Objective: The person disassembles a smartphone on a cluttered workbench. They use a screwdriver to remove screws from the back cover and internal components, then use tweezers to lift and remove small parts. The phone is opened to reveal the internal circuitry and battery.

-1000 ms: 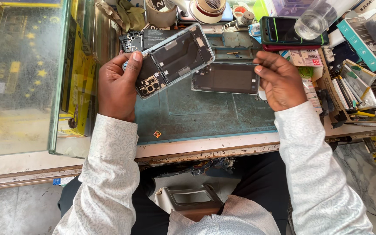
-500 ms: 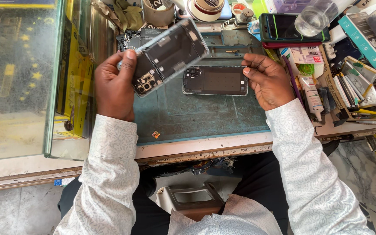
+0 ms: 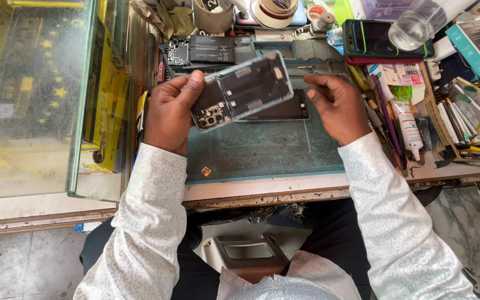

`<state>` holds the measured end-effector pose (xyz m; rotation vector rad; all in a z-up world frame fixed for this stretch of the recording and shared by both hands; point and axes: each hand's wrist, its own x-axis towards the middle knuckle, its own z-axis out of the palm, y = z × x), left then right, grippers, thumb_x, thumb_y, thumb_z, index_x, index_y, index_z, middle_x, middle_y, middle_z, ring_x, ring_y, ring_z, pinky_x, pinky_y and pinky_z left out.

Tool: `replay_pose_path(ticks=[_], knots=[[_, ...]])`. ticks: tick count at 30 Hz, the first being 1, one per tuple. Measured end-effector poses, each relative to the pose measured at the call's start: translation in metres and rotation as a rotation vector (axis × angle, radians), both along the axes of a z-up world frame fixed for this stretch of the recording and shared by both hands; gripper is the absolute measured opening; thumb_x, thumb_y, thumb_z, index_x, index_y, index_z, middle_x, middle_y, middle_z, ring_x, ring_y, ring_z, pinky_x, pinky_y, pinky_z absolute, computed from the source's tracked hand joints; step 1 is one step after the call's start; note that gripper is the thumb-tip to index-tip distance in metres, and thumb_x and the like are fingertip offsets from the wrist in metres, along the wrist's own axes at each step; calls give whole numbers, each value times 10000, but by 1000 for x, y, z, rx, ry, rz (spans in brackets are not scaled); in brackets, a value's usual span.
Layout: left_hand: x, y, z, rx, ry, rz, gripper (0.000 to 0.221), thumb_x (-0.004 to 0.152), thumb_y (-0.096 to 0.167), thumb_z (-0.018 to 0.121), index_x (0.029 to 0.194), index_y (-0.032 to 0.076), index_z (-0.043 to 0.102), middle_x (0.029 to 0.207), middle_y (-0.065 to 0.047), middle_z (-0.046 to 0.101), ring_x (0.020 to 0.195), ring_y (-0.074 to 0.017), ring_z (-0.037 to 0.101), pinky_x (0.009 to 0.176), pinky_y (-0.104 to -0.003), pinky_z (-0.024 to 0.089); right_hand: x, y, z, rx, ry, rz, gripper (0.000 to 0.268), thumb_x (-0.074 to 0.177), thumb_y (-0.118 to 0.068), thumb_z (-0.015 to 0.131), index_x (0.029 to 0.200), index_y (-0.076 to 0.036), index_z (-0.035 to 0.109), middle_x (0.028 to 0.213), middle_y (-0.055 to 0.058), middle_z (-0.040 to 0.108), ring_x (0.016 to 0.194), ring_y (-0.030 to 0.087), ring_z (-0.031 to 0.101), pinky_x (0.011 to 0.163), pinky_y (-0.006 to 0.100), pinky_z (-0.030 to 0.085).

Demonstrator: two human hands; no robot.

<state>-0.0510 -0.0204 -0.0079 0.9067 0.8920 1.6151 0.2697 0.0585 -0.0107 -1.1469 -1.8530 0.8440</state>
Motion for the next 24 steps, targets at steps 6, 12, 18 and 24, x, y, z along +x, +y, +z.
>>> replay_pose_path(ticks=[6, 12, 18, 24], knots=[[17, -4, -8, -133, 218, -152, 332, 1011, 304, 675, 1074, -3, 786, 879, -24, 768, 705, -64, 649, 684, -241, 532, -8, -43, 37, -199, 165, 212, 506, 981, -179, 659, 1459, -72, 532, 1374, 111, 673, 1213, 149, 689, 1021, 303, 597], [44, -11, -6, -181, 439, -303, 415, 949, 326, 724, 1195, -8, 744, 976, -61, 780, 818, -97, 678, 749, -261, 554, -9, -78, 42, -292, 38, 240, 622, 875, -34, 743, 1461, -53, 537, 1344, 130, 662, 1096, 155, 700, 919, 286, 613], [48, -26, 17, -178, 721, -311, 639, 852, 249, 756, 1413, 38, 533, 1194, -113, 728, 866, -160, 700, 756, -305, 587, 6, -88, 35, -328, -10, 122, 563, 855, -45, 773, 1395, -63, 615, 1223, 83, 713, 1013, 137, 688, 849, 269, 581], [45, -43, 44, -232, 1027, -314, 651, 793, 212, 806, 1402, 93, 608, 1120, -150, 751, 908, -216, 760, 798, -349, 580, 9, -90, 36, 62, -318, 147, 546, 834, -215, 833, 1342, -113, 662, 1185, 80, 688, 1092, 221, 677, 935, 351, 540]])
